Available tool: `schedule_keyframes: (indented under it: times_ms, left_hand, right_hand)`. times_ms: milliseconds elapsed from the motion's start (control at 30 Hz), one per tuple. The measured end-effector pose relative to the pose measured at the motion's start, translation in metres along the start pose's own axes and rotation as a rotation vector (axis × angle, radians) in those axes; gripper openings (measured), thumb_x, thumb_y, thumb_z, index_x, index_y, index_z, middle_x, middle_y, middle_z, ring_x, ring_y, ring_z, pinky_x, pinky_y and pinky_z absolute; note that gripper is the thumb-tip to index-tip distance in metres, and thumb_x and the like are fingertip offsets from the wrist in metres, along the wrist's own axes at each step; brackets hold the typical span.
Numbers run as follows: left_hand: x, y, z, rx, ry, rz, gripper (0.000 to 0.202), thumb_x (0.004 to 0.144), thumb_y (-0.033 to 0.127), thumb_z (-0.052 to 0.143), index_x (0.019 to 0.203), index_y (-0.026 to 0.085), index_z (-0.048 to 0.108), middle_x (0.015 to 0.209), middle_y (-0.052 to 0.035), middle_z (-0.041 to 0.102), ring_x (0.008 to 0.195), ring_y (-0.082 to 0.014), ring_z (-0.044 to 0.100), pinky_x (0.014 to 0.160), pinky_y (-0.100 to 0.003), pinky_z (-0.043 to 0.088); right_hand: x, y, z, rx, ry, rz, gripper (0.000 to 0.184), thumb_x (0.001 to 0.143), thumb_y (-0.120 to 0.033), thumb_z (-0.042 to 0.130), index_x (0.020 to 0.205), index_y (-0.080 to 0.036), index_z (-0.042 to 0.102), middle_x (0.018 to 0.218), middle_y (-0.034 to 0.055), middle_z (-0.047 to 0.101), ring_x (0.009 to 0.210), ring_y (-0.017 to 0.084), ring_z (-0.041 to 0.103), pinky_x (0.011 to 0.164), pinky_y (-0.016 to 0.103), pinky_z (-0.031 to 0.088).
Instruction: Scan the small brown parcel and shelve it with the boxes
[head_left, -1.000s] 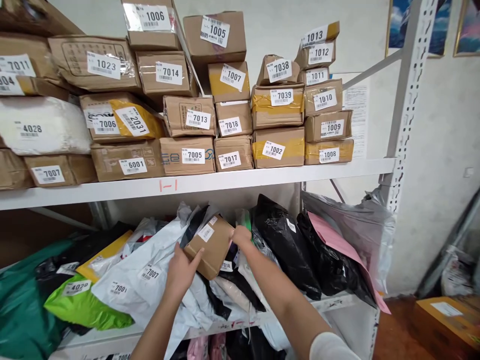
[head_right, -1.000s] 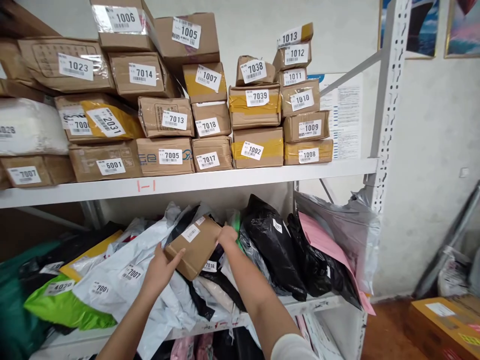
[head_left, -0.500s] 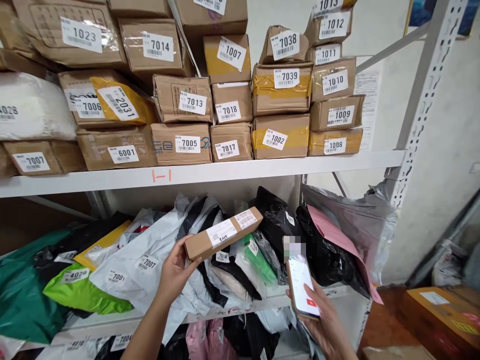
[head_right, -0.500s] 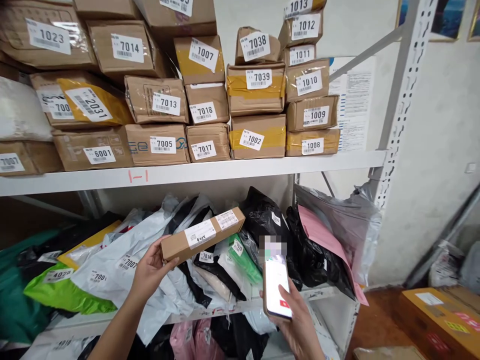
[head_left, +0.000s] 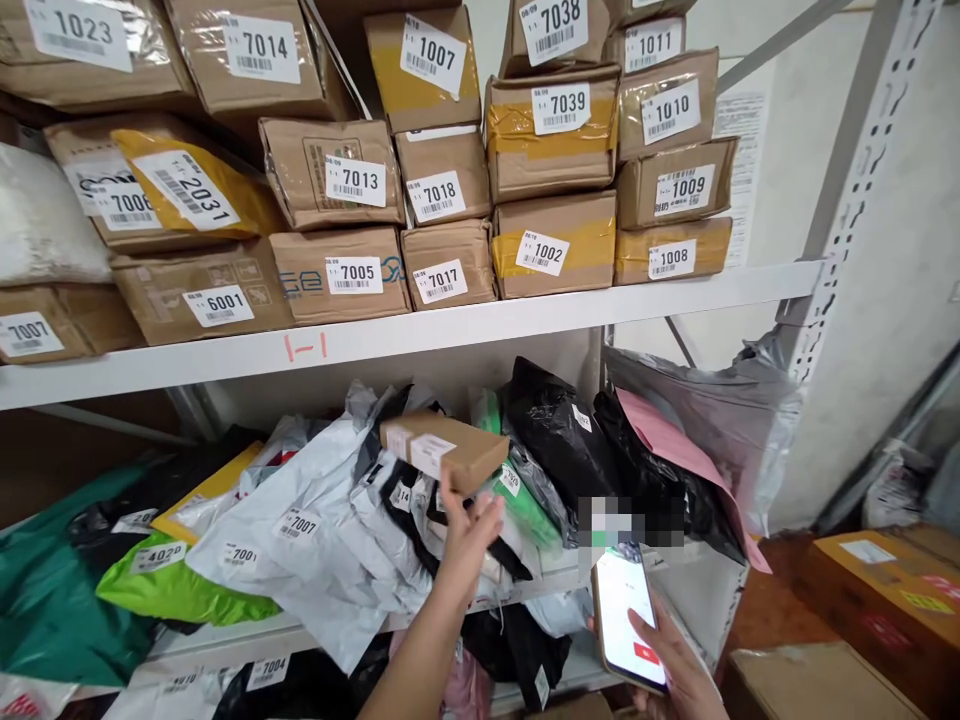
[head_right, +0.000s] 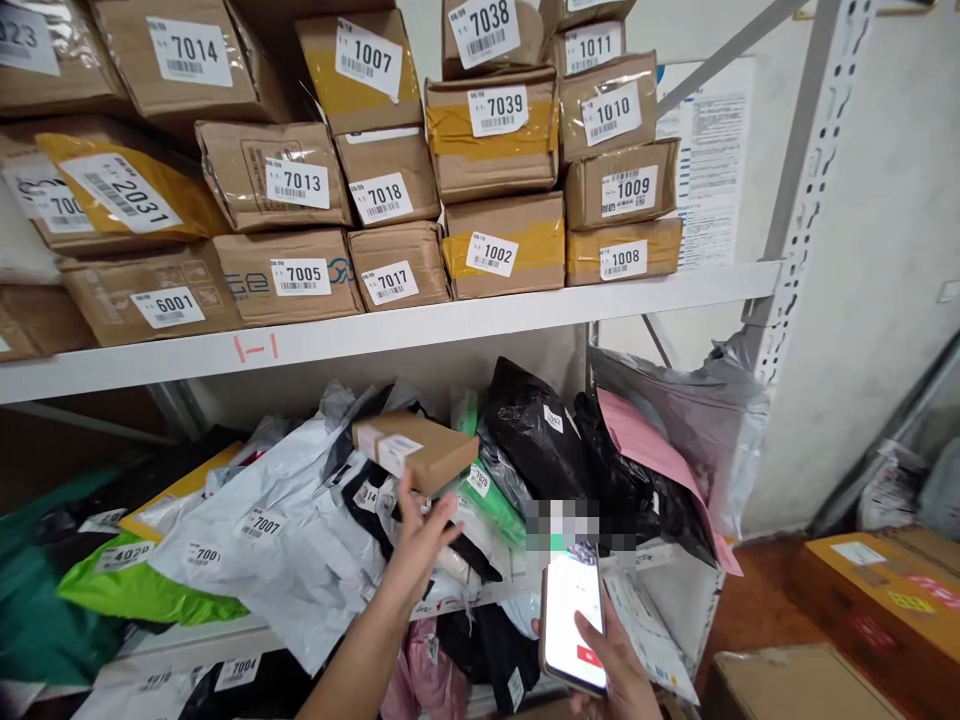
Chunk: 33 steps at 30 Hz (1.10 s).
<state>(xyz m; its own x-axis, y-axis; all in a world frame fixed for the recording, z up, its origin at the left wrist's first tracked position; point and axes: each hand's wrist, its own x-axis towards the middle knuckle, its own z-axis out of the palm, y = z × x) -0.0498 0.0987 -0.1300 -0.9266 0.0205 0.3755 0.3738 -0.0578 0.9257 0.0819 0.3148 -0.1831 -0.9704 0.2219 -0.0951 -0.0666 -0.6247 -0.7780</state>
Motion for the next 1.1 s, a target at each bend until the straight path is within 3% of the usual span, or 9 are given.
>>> schedule_keyframes:
  times_ms: [100,167,233,333,433,567,700,867,1100]
  left_hand:
    - [-0.001,0.014,-0.021,0.091,-0.348,-0.115,0.068,0.087,0.042,0.058,0.146,0.028,0.028,0.12,-0.0149,0.06,0.096,-0.0258,0.067,0.065,-0.034,0.058]
    - [0.019,0.029,-0.056,0.491,-0.217,0.173,0.044,0.088,0.029,0.054,0.131,0.027,0.053,0.116,-0.0112,0.063,0.104,-0.0269,0.064,0.081,-0.041,0.057]
    - [0.053,0.041,-0.093,0.969,0.024,0.47,0.068,0.077,0.012,0.056,0.142,0.028,0.043,0.14,-0.0121,0.05,0.133,-0.034,0.043,0.108,-0.055,0.039]
    - [0.113,0.037,-0.128,1.445,-0.047,0.475,0.093,0.063,0.003,0.061,0.148,0.023,0.031,0.156,-0.0147,0.03,0.142,-0.0411,0.024,0.112,-0.061,0.028]
    - [0.158,0.016,-0.136,1.474,-0.153,0.402,0.073,0.068,0.014,0.063,0.138,0.022,0.044,0.146,-0.0156,0.043,0.135,-0.0463,0.033,0.102,-0.067,0.034]
    - [0.183,0.003,-0.135,1.427,-0.224,0.421,0.059,0.073,0.023,0.059,0.132,0.016,0.049,0.127,-0.0166,0.053,0.119,-0.0368,0.052,0.099,-0.053,0.042]
    - [0.175,0.023,-0.131,1.392,-0.091,0.499,0.046,0.083,0.028,0.051,0.126,0.012,0.051,0.121,-0.014,0.053,0.117,-0.0342,0.05,0.102,-0.053,0.036]
    - [0.113,0.056,-0.107,1.263,0.233,0.748,0.035,0.087,0.029,0.057,0.121,0.02,0.059,0.124,-0.0105,0.054,0.116,-0.0325,0.044,0.102,-0.046,0.035]
    - [0.052,0.053,-0.098,1.205,0.22,0.759,0.042,0.085,0.026,0.061,0.126,0.022,0.057,0.113,-0.0107,0.053,0.105,-0.0299,0.05,0.092,-0.044,0.038]
  right_hand:
    - [-0.001,0.001,-0.003,-0.041,0.019,0.032,0.12,0.062,-0.035,0.089,0.155,-0.03,0.013,0.088,0.0104,0.08,0.051,0.025,0.071,0.029,0.022,0.048]
    - [-0.002,0.0,-0.006,-0.05,0.046,0.037,0.119,0.062,-0.036,0.088,0.155,-0.032,0.013,0.095,0.0117,0.08,0.058,0.029,0.074,0.028,0.023,0.046]
    - [-0.003,-0.002,-0.007,-0.046,0.057,0.041,0.116,0.064,-0.036,0.087,0.154,-0.033,0.014,0.1,0.0127,0.079,0.06,0.03,0.074,0.028,0.024,0.046]
    - [-0.003,-0.004,-0.004,-0.046,0.036,0.026,0.112,0.067,-0.037,0.085,0.155,-0.032,0.015,0.106,0.0141,0.078,0.068,0.032,0.076,0.029,0.023,0.047]
    - [0.0,-0.004,0.0,-0.047,0.0,-0.025,0.113,0.07,-0.038,0.084,0.155,-0.031,0.01,0.108,0.0149,0.076,0.077,0.033,0.076,0.029,0.023,0.047]
    - [0.006,-0.006,-0.002,-0.067,-0.056,-0.063,0.109,0.073,-0.041,0.081,0.155,-0.028,0.011,0.105,0.0144,0.076,0.079,0.033,0.076,0.031,0.023,0.05]
    - [0.008,-0.008,-0.009,-0.1,-0.1,-0.074,0.1,0.075,-0.042,0.078,0.153,-0.026,0.017,0.102,0.0133,0.076,0.083,0.034,0.075,0.032,0.023,0.052]
    - [0.005,-0.003,-0.015,-0.105,-0.18,-0.066,0.11,0.069,-0.031,0.084,0.154,-0.031,0.014,0.108,0.0131,0.073,0.086,0.034,0.074,0.036,0.023,0.052]
    - [-0.005,0.002,-0.004,-0.029,-0.279,0.064,0.123,0.061,-0.032,0.086,0.155,-0.026,0.007,0.094,0.0133,0.076,0.077,0.032,0.073,0.036,0.024,0.05]
